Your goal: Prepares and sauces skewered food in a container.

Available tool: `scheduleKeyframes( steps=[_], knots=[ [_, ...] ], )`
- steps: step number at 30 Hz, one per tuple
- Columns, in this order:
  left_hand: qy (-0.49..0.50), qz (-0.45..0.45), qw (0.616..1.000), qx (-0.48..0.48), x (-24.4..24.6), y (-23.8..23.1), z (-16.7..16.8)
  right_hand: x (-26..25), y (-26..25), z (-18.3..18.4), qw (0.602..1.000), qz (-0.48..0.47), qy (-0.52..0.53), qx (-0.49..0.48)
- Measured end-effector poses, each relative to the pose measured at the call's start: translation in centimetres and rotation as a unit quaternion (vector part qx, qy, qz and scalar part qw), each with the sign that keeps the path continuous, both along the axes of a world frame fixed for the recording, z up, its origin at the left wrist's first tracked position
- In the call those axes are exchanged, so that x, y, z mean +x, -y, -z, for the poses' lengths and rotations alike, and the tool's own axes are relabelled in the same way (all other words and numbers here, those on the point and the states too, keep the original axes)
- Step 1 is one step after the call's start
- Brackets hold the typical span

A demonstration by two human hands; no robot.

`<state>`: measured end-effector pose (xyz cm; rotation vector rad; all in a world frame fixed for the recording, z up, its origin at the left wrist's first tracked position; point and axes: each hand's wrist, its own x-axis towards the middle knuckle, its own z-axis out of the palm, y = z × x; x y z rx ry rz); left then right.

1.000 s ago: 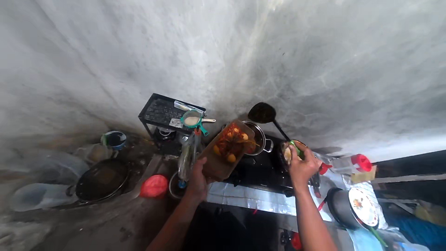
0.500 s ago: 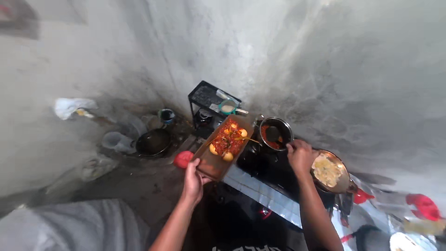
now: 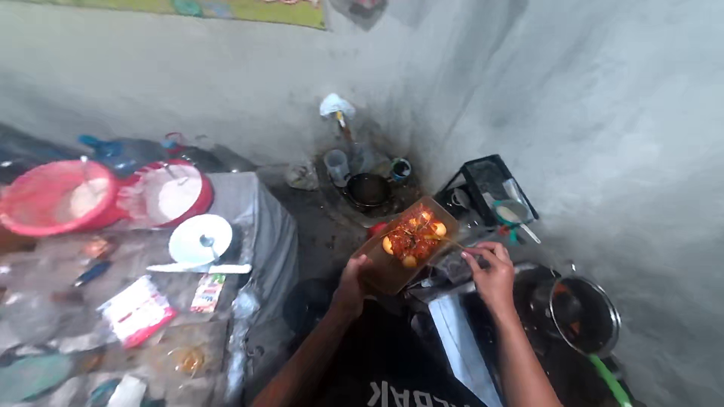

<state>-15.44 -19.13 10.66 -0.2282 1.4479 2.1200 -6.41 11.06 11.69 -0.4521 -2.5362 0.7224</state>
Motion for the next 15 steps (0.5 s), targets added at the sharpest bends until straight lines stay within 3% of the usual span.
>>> scheduleKeyframes(
  steps=[6, 11, 15],
  knots=[
    [0.04, -0.104, 0.993, -0.025, -5.4, 3.8, 1.2, -12.3, 3.8, -0.2, 0.995, -0.095, -0.029, 0.006],
    [0.004, -0.159, 0.987, -0.004, -13.0, 7.4, 4.8, -25.6, 8.5, -1.9, 0.98, -0.191, -0.057, 0.02],
    [0.014, -0.198, 0.98, -0.014, -18.8, 10.4, 5.6, -36.0, 13.0, -4.2, 0.962, -0.265, -0.059, 0.015]
  ],
)
